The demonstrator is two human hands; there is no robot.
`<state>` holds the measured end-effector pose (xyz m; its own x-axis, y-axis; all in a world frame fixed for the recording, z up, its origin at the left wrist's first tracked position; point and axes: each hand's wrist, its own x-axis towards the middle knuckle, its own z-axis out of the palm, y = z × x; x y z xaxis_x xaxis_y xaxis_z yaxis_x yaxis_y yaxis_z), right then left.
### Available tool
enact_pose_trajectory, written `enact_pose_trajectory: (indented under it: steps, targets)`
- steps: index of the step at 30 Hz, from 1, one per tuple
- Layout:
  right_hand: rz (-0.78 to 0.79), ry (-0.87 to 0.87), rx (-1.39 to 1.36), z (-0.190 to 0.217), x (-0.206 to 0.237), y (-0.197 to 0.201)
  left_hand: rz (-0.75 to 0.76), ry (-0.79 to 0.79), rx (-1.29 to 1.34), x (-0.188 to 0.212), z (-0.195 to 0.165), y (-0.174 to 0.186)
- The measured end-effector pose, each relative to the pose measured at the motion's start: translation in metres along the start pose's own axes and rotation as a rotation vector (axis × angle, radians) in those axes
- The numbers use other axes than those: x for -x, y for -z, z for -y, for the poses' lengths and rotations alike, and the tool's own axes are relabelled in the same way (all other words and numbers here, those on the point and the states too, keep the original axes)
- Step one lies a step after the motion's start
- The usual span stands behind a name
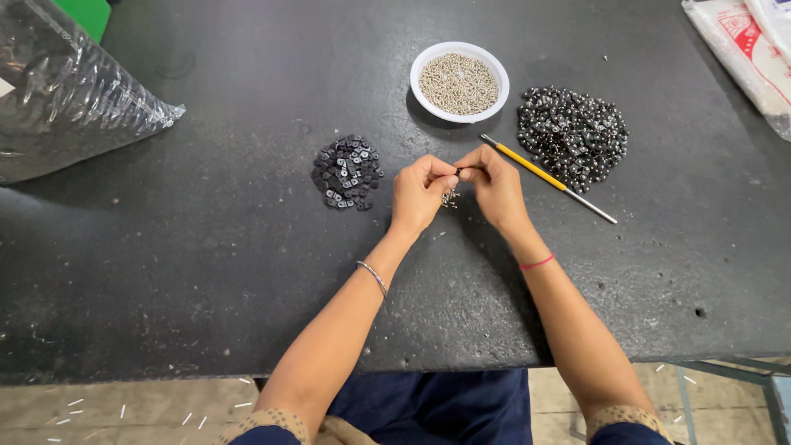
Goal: The person sits at a table and assembles small black plastic components with metal pins using a yellow-handled tool. They pick up a black part, insert a pin, and use the tool to press or adjust the connection, repeating this process for multiple units.
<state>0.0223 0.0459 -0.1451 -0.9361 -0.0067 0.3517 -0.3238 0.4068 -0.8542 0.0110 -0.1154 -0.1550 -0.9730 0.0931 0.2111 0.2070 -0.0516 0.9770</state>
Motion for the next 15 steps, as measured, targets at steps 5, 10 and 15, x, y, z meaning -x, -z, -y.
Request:
enact_pose_trajectory:
  steps: [5, 10, 15]
  targets:
    - [-0.014, 0.026, -0.008, 0.004, 0.003, -0.002, -0.003, -0.021, -0.047, 0.003, 0.002, -0.001]
    - [0.008, 0.017, -0.033, 0.015, 0.002, 0.004, 0.051, -0.037, -0.008, -0.002, 0.000, 0.002]
    - [-0.261, 0.126, 0.252, 0.023, 0.000, 0.045, 0.032, -0.038, -0.127, -0.007, -0.014, 0.025]
